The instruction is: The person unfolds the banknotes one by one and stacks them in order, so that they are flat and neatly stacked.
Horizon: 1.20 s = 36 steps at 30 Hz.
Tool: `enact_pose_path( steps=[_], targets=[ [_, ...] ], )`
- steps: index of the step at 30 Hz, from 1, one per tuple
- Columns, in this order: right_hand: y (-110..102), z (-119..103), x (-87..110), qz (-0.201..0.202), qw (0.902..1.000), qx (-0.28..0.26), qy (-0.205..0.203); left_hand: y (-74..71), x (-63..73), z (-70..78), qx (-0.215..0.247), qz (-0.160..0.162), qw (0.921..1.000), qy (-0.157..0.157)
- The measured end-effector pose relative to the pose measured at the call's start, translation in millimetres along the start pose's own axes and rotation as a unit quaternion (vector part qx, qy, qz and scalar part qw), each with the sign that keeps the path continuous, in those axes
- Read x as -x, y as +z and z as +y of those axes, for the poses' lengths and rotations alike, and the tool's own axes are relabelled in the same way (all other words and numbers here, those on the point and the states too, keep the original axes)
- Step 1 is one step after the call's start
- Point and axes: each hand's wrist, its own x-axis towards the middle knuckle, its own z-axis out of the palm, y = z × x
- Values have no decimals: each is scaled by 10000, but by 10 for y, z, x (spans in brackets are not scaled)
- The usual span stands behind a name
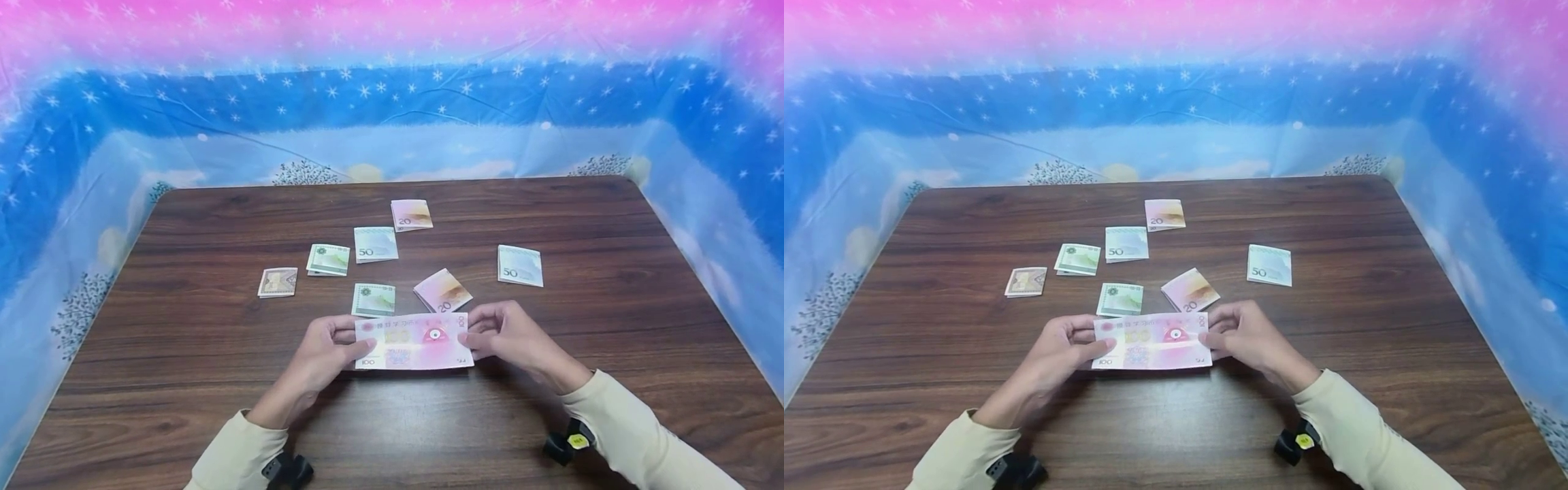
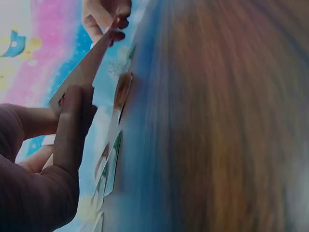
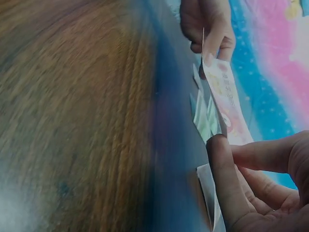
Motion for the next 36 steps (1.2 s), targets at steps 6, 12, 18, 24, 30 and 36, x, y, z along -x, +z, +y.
enact_pose_path(
  steps=[6,12,18,24,30,36],
  targets=[
    [-10,55,-14,-223,9988,385,-210,-57,8,-14,-1335,-332,9886,617],
    [-23,112,-52,-304,9928,1029,-525,-47,-4,2,-2763,-390,9550,1010],
    [6,119,-68,-205,9847,1614,-621,-9,-8,20,-3413,-238,9335,1076],
    [37,117,-77,39,9716,2273,-659,27,-20,16,-3953,46,9116,1123],
    [58,104,-84,252,9649,2573,-456,41,-47,13,-4407,266,8873,1331],
    [65,102,-87,359,9612,2703,-415,38,-47,17,-4629,417,8742,1403]
  ],
)
